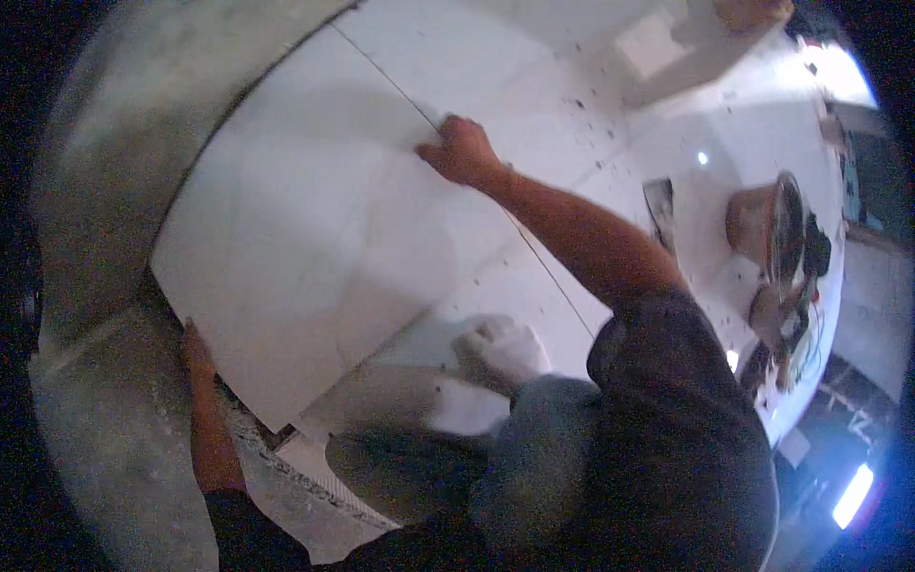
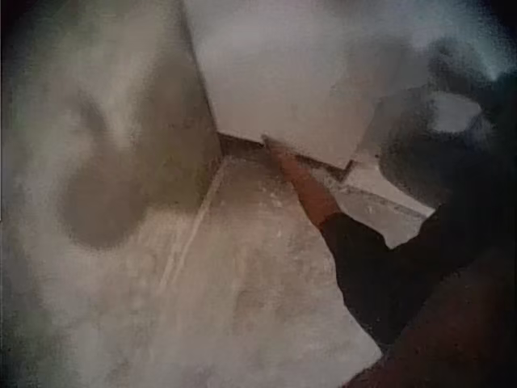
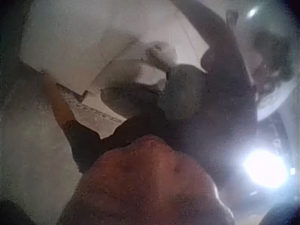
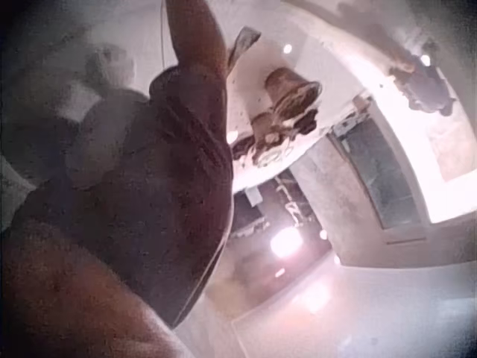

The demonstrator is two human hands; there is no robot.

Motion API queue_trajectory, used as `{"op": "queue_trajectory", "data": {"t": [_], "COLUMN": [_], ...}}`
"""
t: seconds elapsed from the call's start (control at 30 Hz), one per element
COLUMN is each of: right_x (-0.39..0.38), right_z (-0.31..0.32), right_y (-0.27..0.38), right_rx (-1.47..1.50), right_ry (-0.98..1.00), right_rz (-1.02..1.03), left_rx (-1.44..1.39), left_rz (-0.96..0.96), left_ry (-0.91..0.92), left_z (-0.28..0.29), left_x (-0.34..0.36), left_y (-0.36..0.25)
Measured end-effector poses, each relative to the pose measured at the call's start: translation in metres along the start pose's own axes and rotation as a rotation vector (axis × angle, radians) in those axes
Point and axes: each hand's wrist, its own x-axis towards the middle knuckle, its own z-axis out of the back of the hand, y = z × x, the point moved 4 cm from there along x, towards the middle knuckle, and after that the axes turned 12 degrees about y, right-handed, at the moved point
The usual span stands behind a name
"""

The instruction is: The person places a tile onto the floor and uses a rubber mallet to tap it into position. They then use a putty knife to clean the grout line between the tiles.

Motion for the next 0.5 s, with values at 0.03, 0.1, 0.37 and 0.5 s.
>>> {"op": "queue_trajectory", "data": {"t": [0.03, 0.1, 0.37, 0.5], "right_x": [0.000, -0.001, -0.010, -0.008], "right_z": [0.003, 0.006, 0.007, 0.002], "right_y": [0.000, 0.000, 0.020, 0.017], "right_rx": [-0.022, -0.039, -0.024, -0.056], "right_ry": [-0.019, 0.065, 0.151, 0.150], "right_rz": [0.013, -0.032, -0.082, -0.105], "left_rx": [-0.130, -0.247, -0.174, -0.094], "left_rz": [0.057, 0.122, -0.023, -0.009], "left_ry": [-0.032, -0.062, -0.090, -0.193], "left_z": [-0.001, -0.009, -0.016, -0.004], "left_x": [0.000, -0.005, -0.007, -0.001], "left_y": [0.001, -0.001, -0.006, 0.015]}}
